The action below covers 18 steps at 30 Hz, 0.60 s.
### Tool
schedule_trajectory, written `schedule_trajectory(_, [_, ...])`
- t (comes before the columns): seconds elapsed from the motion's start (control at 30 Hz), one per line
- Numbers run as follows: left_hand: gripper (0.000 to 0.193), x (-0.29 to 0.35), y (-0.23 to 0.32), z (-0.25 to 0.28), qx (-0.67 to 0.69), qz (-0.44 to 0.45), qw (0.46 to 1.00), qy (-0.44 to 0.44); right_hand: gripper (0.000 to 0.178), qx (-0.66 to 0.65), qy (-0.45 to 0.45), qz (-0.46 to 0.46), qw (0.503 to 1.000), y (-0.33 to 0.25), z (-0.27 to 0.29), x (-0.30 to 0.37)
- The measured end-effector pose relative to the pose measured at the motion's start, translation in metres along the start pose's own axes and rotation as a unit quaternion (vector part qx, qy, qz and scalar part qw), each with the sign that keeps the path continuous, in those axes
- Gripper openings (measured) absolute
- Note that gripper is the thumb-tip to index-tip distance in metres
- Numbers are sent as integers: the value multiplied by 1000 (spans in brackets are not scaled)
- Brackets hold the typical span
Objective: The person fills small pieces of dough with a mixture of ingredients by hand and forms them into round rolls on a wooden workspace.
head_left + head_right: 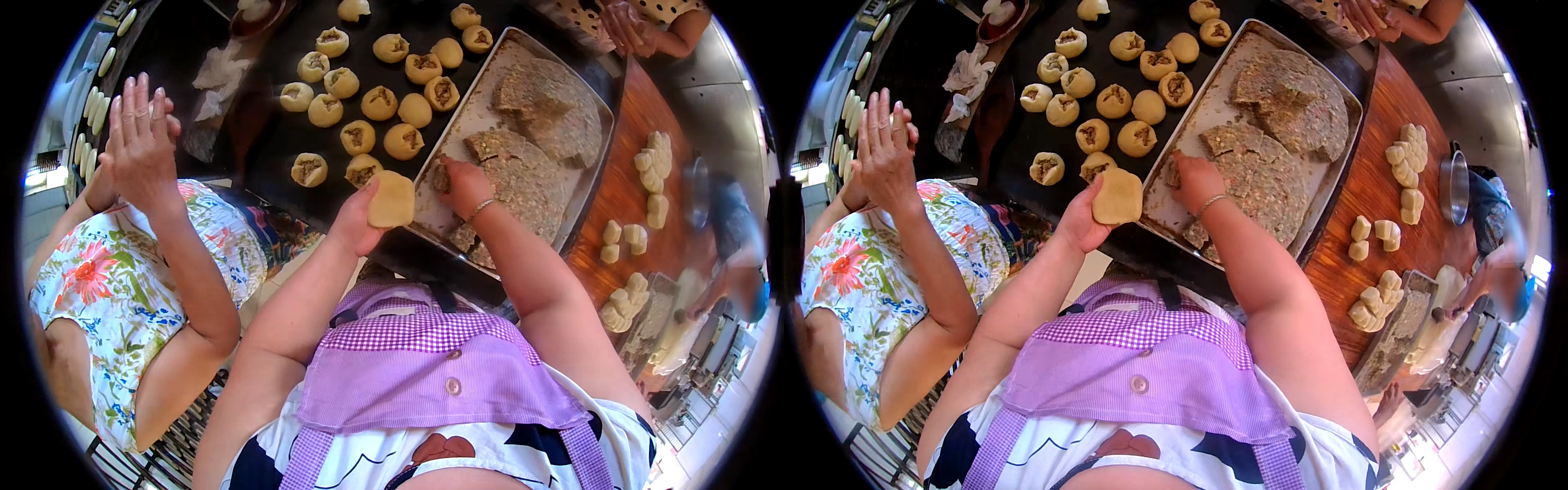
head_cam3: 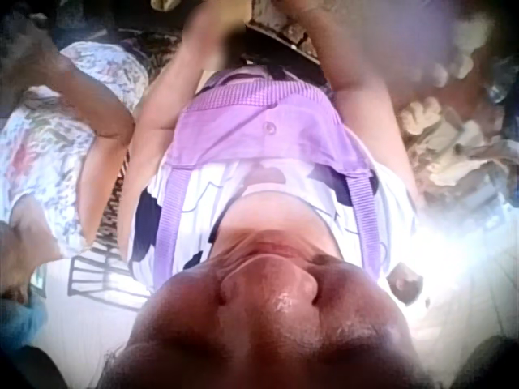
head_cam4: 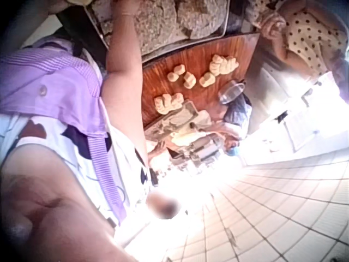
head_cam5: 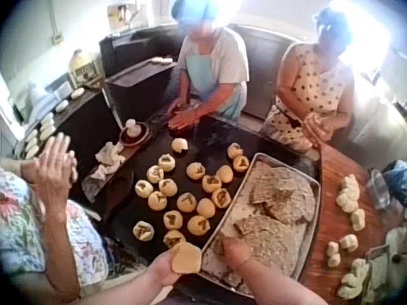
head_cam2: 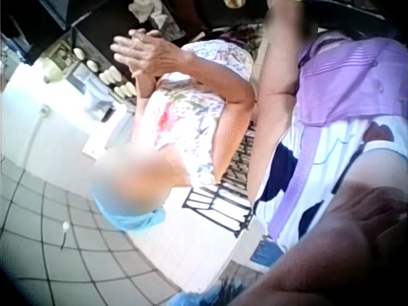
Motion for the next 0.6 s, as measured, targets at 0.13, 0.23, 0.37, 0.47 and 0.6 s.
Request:
schedule_trajectory(0.13, [59,-2,-3,-17,14,49,997,-55,65,-210,134,-36,968,-5,50,21])
schedule_trajectory(0.23, [62,5,-18,-57,-27,91,991,-90,57,-291,121,82,945,-25,93,42])
schedule_trajectory(0.37, [53,5,-47,-93,-78,58,984,-146,52,-248,113,184,944,-46,119,60])
schedule_trajectory(0.47, [40,14,-53,-119,-50,61,984,-159,61,-270,143,183,934,-31,130,70])
schedule_trajectory(0.6, [44,27,-62,-138,-33,63,985,-154,90,-399,224,92,884,11,148,98])
Point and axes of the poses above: each hand's wrist, its own x-axis away from the middle knuckle, its own z-axis out of the back of the hand, y = z × x, the point moved 6 cm from there along -x, towards the middle knuckle, and after that the axes turned 8 degrees about y, right-handed, at the moved point
